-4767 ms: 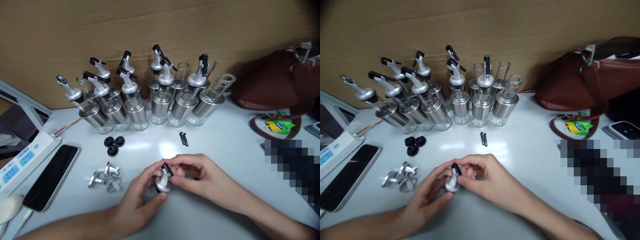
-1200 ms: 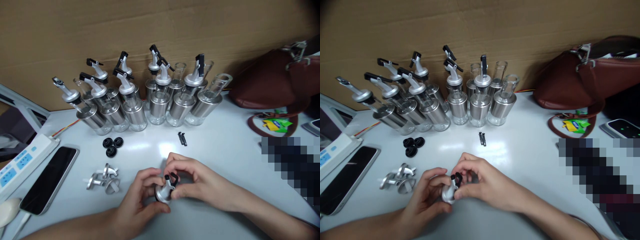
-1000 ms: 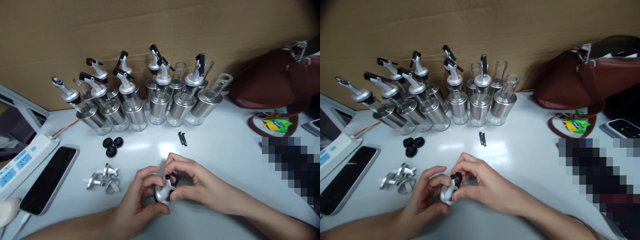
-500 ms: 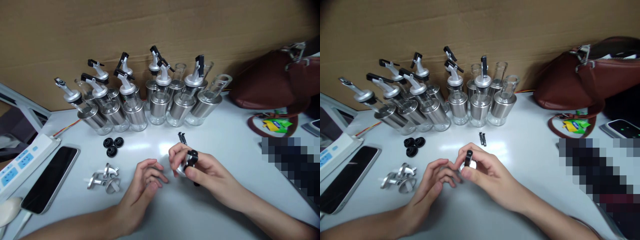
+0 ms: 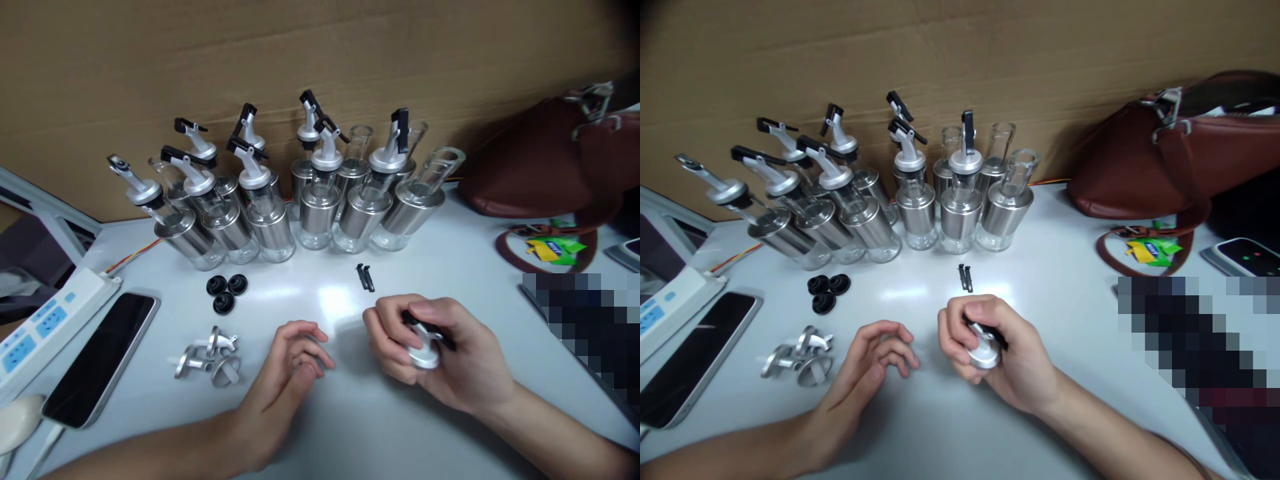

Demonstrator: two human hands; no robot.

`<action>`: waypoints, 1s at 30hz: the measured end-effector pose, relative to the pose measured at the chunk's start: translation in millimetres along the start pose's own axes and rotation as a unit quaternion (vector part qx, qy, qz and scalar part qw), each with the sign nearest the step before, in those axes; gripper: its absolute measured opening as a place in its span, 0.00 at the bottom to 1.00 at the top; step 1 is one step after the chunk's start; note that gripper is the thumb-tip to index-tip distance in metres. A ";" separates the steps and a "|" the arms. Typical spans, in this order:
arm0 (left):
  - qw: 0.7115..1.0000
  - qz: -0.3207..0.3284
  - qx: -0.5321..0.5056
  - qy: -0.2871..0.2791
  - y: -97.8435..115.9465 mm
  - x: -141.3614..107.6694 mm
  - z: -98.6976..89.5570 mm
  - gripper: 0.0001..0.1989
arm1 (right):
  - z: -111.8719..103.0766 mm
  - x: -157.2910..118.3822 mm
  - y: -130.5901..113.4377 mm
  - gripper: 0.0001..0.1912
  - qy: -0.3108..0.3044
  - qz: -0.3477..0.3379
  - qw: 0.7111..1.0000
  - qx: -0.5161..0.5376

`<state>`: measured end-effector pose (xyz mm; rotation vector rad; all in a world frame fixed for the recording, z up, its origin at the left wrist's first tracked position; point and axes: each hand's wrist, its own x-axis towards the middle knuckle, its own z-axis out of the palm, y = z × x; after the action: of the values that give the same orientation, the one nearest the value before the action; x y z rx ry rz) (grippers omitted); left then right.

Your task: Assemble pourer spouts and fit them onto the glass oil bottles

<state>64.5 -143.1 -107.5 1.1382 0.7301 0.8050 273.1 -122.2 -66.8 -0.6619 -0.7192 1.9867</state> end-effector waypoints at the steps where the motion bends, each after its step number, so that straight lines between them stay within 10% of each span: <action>1: 1.000 0.000 0.000 0.001 0.0 0.0 -0.1 0.12 | 0.6 0.4 0.3 0.20 0.008 0.004 1.000 0.002; 12: 1.000 -0.018 0.009 -0.013 -0.4 -0.5 -1.9 0.13 | 4.0 2.0 4.6 0.13 -0.005 0.055 0.998 0.001; 21: 0.997 0.005 0.065 -0.037 0.2 1.0 0.1 0.15 | -0.3 -3.4 5.8 0.16 0.027 -0.046 0.981 -0.187; 30: 0.933 0.181 0.299 -0.087 36.5 5.3 9.1 0.10 | 6.6 -8.2 5.2 0.15 0.048 -0.162 0.932 -0.322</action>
<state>68.5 -135.2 -70.5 1.9121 0.6380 0.7913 269.4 -133.1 -64.6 -0.9392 -1.3467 1.3910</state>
